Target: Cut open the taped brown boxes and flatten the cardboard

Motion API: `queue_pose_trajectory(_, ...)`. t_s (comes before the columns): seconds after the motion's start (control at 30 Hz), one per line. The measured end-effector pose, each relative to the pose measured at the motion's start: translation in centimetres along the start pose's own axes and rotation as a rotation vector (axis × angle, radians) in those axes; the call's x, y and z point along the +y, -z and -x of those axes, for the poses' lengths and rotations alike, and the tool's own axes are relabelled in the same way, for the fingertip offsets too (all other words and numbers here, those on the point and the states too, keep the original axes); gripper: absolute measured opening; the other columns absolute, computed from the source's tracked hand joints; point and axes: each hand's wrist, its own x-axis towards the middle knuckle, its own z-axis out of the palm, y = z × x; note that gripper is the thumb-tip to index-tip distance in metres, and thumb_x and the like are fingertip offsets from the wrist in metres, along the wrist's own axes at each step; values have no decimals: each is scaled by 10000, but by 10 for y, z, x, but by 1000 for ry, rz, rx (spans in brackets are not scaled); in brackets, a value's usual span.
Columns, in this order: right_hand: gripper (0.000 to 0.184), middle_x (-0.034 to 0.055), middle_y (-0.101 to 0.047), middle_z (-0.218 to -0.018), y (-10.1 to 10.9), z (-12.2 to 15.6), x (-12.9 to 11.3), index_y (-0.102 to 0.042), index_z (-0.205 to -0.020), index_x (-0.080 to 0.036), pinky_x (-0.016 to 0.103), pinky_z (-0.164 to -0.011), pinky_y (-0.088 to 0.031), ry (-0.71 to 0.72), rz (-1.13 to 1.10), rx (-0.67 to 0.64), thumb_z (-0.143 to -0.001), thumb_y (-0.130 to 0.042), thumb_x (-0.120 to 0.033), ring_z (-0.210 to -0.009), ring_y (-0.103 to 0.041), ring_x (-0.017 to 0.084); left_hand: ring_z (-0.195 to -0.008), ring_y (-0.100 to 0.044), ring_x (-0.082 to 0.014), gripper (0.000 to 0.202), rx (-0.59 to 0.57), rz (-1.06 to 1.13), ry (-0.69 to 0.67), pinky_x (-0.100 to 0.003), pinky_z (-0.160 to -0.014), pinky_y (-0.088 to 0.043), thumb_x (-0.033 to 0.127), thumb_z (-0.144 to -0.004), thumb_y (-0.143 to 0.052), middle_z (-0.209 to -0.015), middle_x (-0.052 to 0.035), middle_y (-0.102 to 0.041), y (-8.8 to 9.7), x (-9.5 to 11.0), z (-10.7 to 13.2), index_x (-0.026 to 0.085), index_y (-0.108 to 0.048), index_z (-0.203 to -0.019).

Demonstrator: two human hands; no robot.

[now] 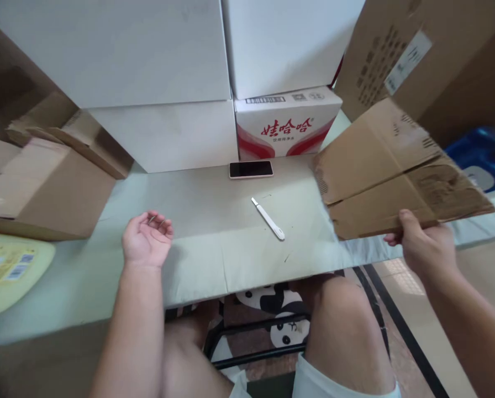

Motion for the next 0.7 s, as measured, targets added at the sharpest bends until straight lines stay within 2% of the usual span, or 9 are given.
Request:
queue_pose_trajectory(0.07, 257, 23, -559, -500, -3, -20, -15, -554, -692, -258, 387, -479, -512, -6, 154, 203, -892, -572, -419, -477, -612, 226, -463, -590, -102, 84, -5, -1, 7, -199, -478, -468, 247, -751, -548, -575, 23, -592, -4, -1, 0, 185, -570, -699)
queue_pose_trajectory(0.1, 228, 24, -555, -519, -9, -32, -24, -563, -704, -252, 393, -510, -524, 6, 163, 237, -881, -582, -394, -532, -641, 247, -462, -588, -103, 89, -7, -1, 10, -200, -475, -468, 246, -753, -538, -575, 21, -589, -5, -2, 0, 184, -571, -698)
queue_pose_trajectory(0.17, 160, 36, -588, -610, -25, -63, -42, -576, -789, -255, 388, -615, -568, 60, 114, 150, -891, -580, -379, -714, -706, 273, -460, -581, -104, 101, -15, -4, 14, -201, -466, -464, 242, -755, -522, -570, 17, -578, -7, -2, 0, 183, -568, -688)
queue_pose_trajectory(0.23, 73, 53, -687, -801, -45, -96, -56, -562, -969, -280, 356, -771, -604, 60, -33, -20, -906, -572, -317, -930, -734, 249, -456, -569, -103, 104, -33, -11, 17, -201, -461, -460, 242, -749, -522, -563, 16, -560, -7, -2, 0, 183, -559, -671)
queue_pose_trajectory(0.33, 48, 100, -748, -967, -77, -125, -66, -576, -978, -263, 321, -894, -594, -16, -75, -304, -941, -555, -285, -986, -747, 210, -452, -552, -101, 101, -61, -13, 11, -200, -460, -456, 262, -720, -549, -558, 20, -536, -4, 0, -1, 185, -548, -653)
queue_pose_trajectory(0.4, 70, 126, -764, -1012, -97, -124, -68, -619, -962, -232, 347, -938, -599, -73, -38, -511, -938, -587, -289, -956, -759, 214, -454, -546, -99, 105, -69, -1, -3, -196, -459, -453, 277, -699, -564, -555, 22, -529, -1, 3, -2, 187, -549, -647)
queue_pose_trajectory(0.5, 136, 137, -778, -1023, -124, -101, -75, -673, -1003, -199, 419, -977, -605, -102, 55, -741, -910, -645, -293, -923, -769, 230, -450, -535, -97, 114, -74, 42, -24, -192, -452, -444, 284, -685, -560, -544, 19, -526, 5, 9, -4, 185, -552, -630)
queue_pose_trajectory(0.57, 179, 138, -784, -1011, -138, -81, -85, -690, -1022, -187, 447, -992, -599, -73, 115, -858, -897, -678, -313, -920, -772, 240, -444, -528, -96, 123, -80, 80, -27, -191, -446, -437, 286, -682, -555, -535, 16, -527, 10, 12, -3, 181, -555, -618)
queue_pose_trajectory(0.7, 273, 137, -789, -1015, -164, -42, -117, -712, -1038, -183, 437, -948, -613, 72, 221, -1007, -851, -743, -379, -923, -772, 253, -429, -512, -91, 129, -105, 153, -16, -190, -435, -415, 288, -672, -575, -523, 19, -523, 24, 21, 1, 177, -560, -608)
